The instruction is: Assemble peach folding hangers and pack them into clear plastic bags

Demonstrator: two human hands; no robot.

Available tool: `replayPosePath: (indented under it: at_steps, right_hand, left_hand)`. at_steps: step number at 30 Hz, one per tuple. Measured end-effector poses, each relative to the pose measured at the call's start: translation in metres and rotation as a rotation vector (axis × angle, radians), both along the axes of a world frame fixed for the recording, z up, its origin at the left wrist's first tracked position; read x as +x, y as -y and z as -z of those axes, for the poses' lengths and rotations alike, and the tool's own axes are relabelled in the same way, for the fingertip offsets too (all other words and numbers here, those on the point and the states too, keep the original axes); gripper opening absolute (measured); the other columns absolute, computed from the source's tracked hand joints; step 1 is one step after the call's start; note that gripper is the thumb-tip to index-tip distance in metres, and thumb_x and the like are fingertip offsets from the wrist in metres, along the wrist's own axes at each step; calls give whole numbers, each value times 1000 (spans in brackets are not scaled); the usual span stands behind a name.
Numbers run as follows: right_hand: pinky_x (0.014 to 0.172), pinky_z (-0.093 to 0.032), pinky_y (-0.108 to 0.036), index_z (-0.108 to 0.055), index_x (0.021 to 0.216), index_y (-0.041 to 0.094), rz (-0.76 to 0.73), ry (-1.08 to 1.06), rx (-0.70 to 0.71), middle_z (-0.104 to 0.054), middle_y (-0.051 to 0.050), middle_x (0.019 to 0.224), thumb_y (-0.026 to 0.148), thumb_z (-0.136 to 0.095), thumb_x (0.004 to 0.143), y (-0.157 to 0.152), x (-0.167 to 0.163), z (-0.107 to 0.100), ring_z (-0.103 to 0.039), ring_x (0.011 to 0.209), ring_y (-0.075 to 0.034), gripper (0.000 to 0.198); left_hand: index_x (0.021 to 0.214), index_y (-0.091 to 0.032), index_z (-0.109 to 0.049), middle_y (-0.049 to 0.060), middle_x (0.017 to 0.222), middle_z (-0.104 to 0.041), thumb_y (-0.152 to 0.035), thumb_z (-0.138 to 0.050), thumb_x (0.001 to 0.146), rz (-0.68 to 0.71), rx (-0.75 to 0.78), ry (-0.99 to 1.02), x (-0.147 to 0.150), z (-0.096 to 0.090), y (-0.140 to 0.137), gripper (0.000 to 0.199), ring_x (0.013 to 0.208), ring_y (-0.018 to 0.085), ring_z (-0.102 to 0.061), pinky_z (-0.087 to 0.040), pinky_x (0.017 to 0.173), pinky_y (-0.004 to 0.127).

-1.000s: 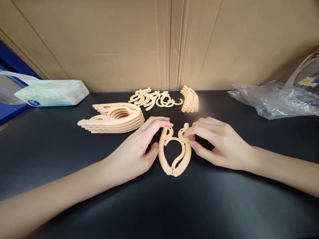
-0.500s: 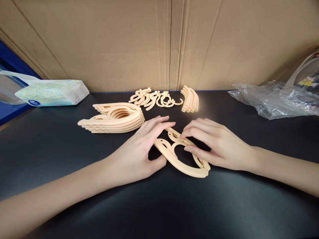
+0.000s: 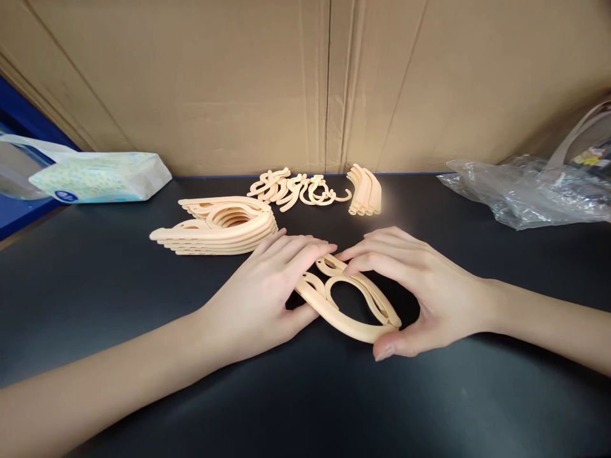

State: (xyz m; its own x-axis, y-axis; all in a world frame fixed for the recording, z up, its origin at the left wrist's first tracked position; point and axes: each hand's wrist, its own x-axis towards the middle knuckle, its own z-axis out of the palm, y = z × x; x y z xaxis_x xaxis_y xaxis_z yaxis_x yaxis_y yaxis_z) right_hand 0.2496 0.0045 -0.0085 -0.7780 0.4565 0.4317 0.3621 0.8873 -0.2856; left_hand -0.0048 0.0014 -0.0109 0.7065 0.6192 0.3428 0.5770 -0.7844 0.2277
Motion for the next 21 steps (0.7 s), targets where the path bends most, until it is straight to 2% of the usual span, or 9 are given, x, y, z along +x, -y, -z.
replayPosePath:
  at_steps: [2, 4, 7, 10, 12, 21]
  right_hand:
    - [104, -37, -38, -54, 117, 12, -29, 17, -5, -66, -16, 124, 51, -75, 78, 0, 1, 0, -60, 116, -25, 59]
    - [106, -37, -37, -52, 119, 12, -45, 39, -30, -63, -17, 129, 37, -73, 78, 1, 1, -1, -56, 122, -25, 53]
    - [104, -39, -35, -49, 117, 14, -33, 58, -95, -61, -16, 132, 25, -69, 73, 2, 1, -2, -55, 123, -23, 49]
    - [102, -40, -34, -47, 114, 18, -18, 52, -127, -58, -15, 135, 21, -67, 71, 3, 0, -2, -55, 123, -21, 47]
    - [101, -41, -34, -45, 113, 19, -18, 47, -133, -58, -15, 136, 19, -66, 70, 3, 0, -2, -55, 123, -21, 47]
    - [96, -43, -38, -40, 99, 24, -9, 50, -139, -59, -11, 130, 16, -67, 69, 3, -1, -2, -58, 115, -24, 41]
  left_hand:
    - [133, -19, -50, 6, 135, -61, -28, -51, 96, 16, 64, -47, 1, 0, 0, 38, 130, 24, -51, -24, 118, 44]
    - [132, -18, -50, 5, 133, -63, -26, -52, 94, 25, 88, -69, 1, -1, 0, 39, 128, 23, -53, -20, 119, 43]
    - [128, -18, -52, 4, 127, -65, -25, -55, 92, 14, 83, -74, 3, -4, -1, 37, 117, 22, -59, -26, 114, 41]
    - [126, -19, -54, 4, 125, -66, -27, -57, 89, -10, 77, -79, 4, -6, 0, 38, 110, 23, -60, -36, 99, 40]
    - [126, -19, -55, 3, 126, -65, -27, -58, 86, -18, 79, -78, 5, -7, 1, 41, 107, 24, -60, -38, 94, 39]
    - [127, -20, -53, 4, 124, -64, -40, -65, 82, 1, 49, -39, 7, -11, 2, 50, 102, 22, -59, -37, 88, 38]
